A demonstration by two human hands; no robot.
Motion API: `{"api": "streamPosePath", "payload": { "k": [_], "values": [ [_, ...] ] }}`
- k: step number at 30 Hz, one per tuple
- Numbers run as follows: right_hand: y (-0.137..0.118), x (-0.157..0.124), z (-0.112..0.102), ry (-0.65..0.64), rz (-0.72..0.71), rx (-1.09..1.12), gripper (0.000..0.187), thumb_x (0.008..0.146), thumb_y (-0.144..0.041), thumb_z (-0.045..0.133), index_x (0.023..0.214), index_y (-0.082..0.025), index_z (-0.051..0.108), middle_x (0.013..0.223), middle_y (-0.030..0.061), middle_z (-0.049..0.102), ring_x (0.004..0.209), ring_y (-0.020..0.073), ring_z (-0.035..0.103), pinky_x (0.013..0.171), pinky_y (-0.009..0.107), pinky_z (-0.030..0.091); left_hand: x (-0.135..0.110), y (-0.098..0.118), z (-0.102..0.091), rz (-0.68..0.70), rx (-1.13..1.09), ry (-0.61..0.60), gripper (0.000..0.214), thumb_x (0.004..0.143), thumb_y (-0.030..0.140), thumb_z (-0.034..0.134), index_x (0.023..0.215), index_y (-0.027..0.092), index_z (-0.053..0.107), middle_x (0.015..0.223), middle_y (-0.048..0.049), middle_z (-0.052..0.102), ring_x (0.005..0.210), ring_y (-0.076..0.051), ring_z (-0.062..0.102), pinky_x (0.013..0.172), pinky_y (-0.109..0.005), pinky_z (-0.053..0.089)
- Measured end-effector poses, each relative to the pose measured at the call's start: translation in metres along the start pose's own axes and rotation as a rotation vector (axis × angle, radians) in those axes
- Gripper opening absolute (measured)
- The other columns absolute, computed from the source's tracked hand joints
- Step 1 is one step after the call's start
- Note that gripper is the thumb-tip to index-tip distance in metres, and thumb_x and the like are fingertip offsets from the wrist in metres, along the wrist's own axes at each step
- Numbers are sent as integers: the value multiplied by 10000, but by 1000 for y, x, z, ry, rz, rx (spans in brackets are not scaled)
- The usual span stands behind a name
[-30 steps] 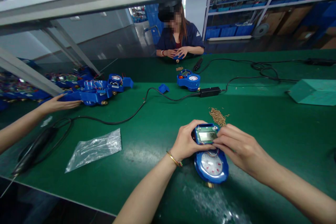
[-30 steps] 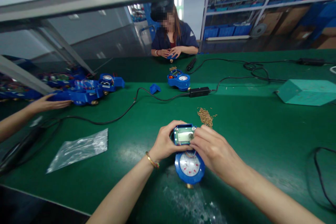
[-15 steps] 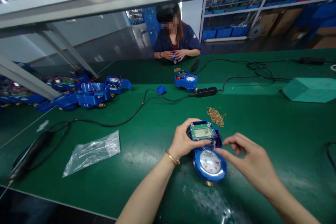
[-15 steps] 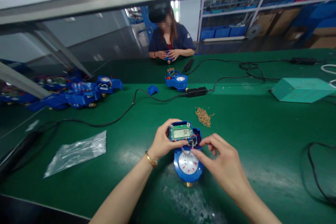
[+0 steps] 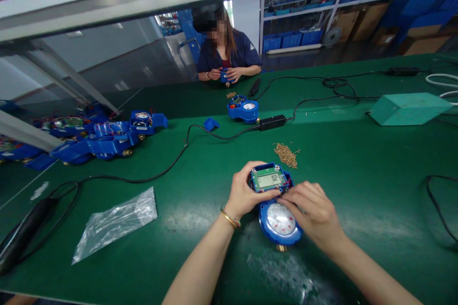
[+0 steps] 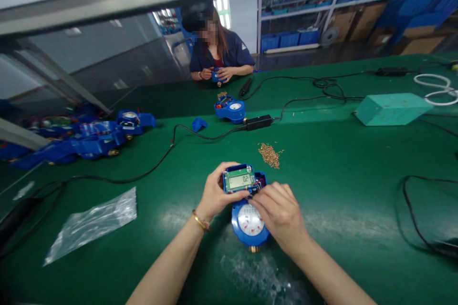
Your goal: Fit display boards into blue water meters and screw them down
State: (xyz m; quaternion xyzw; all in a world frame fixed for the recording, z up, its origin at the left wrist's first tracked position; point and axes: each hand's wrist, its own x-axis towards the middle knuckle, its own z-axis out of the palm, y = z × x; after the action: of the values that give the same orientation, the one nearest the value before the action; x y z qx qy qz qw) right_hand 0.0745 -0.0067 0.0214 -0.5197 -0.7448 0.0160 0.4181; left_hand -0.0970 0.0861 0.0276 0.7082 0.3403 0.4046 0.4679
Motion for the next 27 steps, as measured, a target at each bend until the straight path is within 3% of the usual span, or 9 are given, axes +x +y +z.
{"api": "streamPosePath", "payload": {
  "k": [3,5,9,13,18,22,27],
  "values": [
    [15,8,0,-35,88,78,180,939,-227,598,768,-202,648,760,17,619,742,178,526,678,334,347,0,0,1,19,-9,-21,615,598,366,901,1128,200,637,1076,-54,701,977,-223,676,894,-316,527],
    [22,13,1,-48,141,88,235,913,-218,595,679,-198,607,735,16,565,736,183,503,662,326,334,0,0,3,47,-15,-32,605,599,370,901,1122,207,646,1070,-45,708,994,-223,676,1006,-358,485],
    [26,17,9,-75,243,99,228,806,-122,578,589,-186,557,713,13,503,730,181,476,642,309,311,0,-3,4,113,-2,-68,585,608,373,898,1111,208,648,1051,-29,727,971,-208,691,1223,-463,228],
    [22,17,15,-91,336,111,178,702,-67,560,575,-183,605,692,17,495,723,181,458,637,310,278,1,-5,3,134,87,-150,621,589,407,903,1119,218,641,1094,-42,724,1031,-246,677,1242,-547,60],
    [19,18,19,-62,437,117,161,687,-81,565,570,-180,615,726,33,497,773,203,461,674,337,267,-1,-7,2,126,179,-123,588,603,443,881,1088,213,639,1039,-38,723,1000,-253,675,1230,-596,51],
    [23,18,8,-116,436,250,199,792,-159,562,605,-190,622,751,31,539,769,191,524,670,323,375,-5,-8,5,138,197,-51,570,649,420,856,1127,215,622,1056,-38,718,987,-235,682,1232,-596,62],
    [28,9,-14,-114,439,396,123,880,-296,622,931,-216,701,842,17,653,761,170,623,701,301,511,-3,-14,7,189,210,27,584,620,466,869,1091,203,644,1045,-57,706,1038,-254,640,1199,-589,218]
  ]
}}
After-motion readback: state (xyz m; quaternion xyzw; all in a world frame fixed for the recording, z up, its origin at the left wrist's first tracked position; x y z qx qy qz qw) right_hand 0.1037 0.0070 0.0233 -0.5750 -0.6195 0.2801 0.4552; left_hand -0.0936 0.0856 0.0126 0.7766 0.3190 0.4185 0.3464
